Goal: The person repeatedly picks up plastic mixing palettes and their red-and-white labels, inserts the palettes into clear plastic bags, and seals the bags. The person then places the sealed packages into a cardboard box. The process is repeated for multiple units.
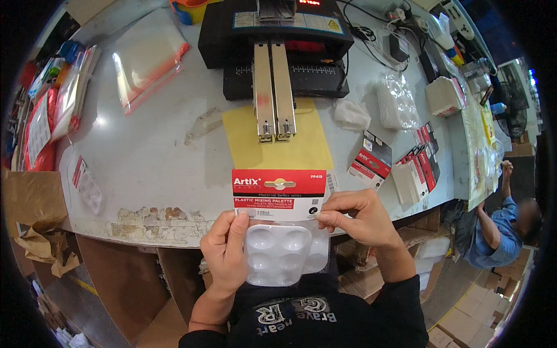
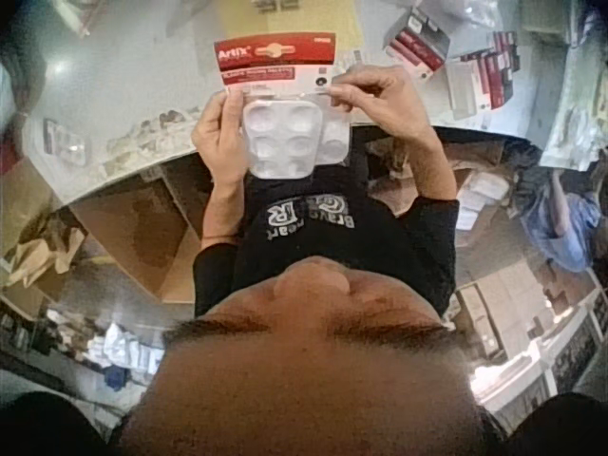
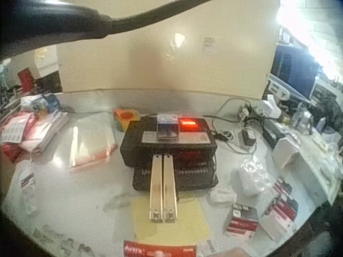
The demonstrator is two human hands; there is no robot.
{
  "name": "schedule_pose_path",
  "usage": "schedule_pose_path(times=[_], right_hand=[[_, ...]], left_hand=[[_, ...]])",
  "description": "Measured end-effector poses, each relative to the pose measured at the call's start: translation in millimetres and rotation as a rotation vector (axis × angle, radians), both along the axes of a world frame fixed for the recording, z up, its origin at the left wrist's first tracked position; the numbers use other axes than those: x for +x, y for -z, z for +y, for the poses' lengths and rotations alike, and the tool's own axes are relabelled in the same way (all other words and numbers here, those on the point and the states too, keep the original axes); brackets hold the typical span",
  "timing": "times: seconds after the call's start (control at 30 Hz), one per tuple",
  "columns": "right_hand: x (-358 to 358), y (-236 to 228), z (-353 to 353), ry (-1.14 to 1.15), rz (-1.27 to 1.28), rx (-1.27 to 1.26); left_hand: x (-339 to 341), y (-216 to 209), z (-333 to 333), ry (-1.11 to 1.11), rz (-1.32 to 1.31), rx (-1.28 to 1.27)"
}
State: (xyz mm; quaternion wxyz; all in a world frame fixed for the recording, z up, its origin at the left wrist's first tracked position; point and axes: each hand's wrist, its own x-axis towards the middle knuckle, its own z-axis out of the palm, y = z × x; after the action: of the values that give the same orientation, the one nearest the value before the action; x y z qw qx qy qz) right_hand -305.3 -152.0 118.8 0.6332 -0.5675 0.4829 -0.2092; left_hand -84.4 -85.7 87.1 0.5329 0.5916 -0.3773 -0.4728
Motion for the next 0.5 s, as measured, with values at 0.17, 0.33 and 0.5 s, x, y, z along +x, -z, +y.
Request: schedule_pose_path(times=[0.17,0.33,0.5], right_hand=[[2.7,4.7,9.0,0.02,0.039,-0.183],[5.7,12.6,12.2,0.052,0.04,-0.277],[0.6,11.7,17.3,0.053,-0.023,-0.213]], left_hand=[[-3.8,4.5,-1.3,-0.043,0.003,0.008],[-1.8,6.2,-2.6,-0.037,-0.007,-0.005],[2.9,-4.1,5.5,0.069,-0.033,0.074]])
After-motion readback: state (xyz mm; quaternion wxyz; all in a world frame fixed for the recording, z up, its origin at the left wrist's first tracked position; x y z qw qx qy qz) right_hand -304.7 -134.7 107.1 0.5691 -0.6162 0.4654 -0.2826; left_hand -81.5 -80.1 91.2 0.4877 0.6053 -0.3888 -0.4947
